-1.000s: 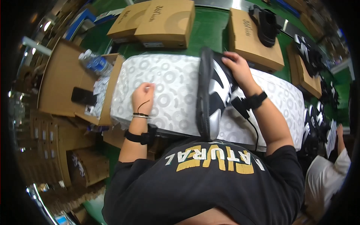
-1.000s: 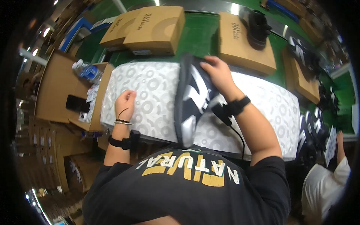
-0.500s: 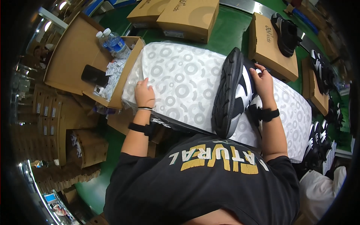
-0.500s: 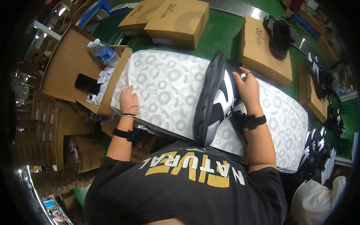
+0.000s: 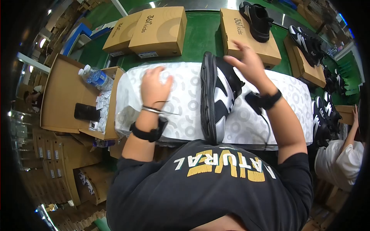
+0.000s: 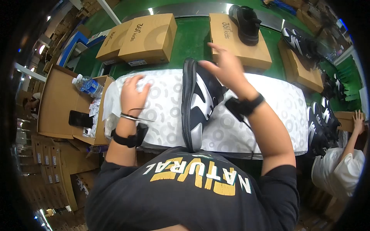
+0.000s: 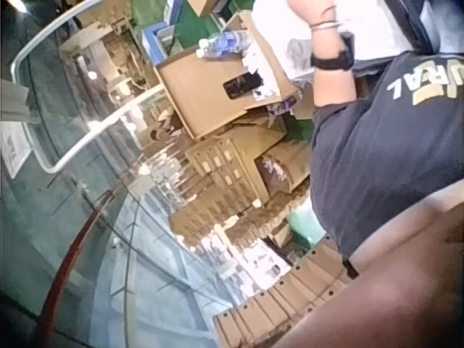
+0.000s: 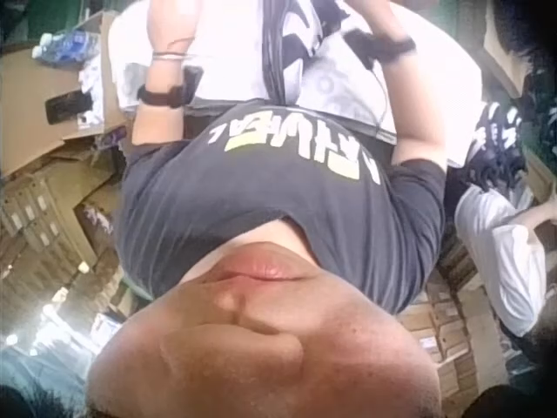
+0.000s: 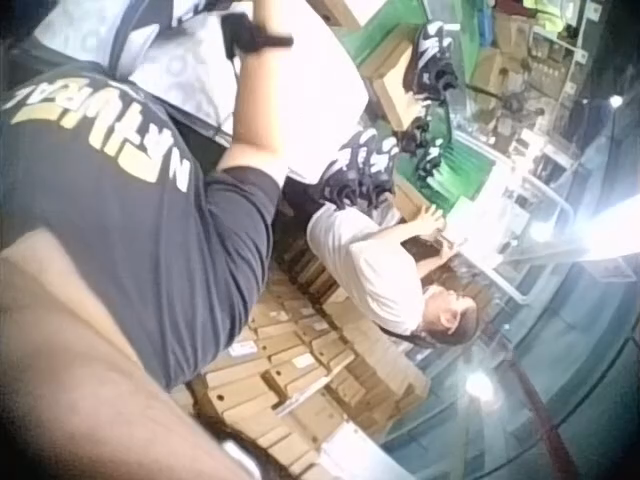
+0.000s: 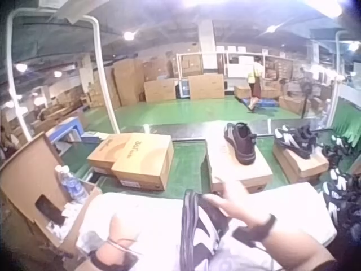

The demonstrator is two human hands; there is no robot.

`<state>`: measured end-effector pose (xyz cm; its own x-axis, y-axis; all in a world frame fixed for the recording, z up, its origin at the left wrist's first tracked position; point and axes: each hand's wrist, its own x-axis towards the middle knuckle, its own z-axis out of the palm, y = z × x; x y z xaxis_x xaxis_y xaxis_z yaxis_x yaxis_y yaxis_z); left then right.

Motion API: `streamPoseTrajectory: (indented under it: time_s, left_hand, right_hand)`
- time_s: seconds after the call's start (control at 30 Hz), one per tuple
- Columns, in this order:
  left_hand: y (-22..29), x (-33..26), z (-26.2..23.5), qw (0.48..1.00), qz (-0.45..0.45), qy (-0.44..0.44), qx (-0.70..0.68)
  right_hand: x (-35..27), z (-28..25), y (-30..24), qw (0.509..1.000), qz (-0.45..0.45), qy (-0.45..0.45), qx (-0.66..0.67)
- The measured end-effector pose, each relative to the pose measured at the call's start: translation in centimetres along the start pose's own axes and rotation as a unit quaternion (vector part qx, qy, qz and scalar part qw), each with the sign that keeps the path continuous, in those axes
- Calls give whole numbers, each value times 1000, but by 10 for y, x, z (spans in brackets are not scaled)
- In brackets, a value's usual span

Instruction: Packing shoes into boxes using tissue paper.

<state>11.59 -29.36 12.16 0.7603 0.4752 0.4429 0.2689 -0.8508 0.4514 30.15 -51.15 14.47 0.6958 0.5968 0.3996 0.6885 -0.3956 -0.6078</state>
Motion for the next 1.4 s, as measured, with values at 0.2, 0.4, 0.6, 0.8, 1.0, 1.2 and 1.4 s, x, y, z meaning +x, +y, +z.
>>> streamPoseTrajectory:
  time_s: [0.2,0.4,0.6,0.8,1.0,1.2,1.4]
  left_hand:
    - [-80,24,-8,917,-169,-253,259]
    - [-135,85,43,899,-145,-310,275]
    - [-145,83,48,899,-159,-310,267]
    - [-134,31,19,918,-107,-221,312]
    - [-83,-55,-46,857,-276,-292,323]
    - [-110,-110,-28,936,-192,-65,286]
    - [-73,-42,-85,987,-117,-86,-68]
  right_hand:
    - [-43,-28,114,911,152,-223,-311]
    - [-20,-32,115,890,192,-318,-264]
    - [-32,-29,113,903,182,-277,-274]
    - [-43,-30,117,918,171,-253,-252]
    - [-46,-31,128,919,172,-258,-244]
    - [-40,-34,117,918,170,-257,-251]
    - [-9,-24,-6,972,29,-136,187]
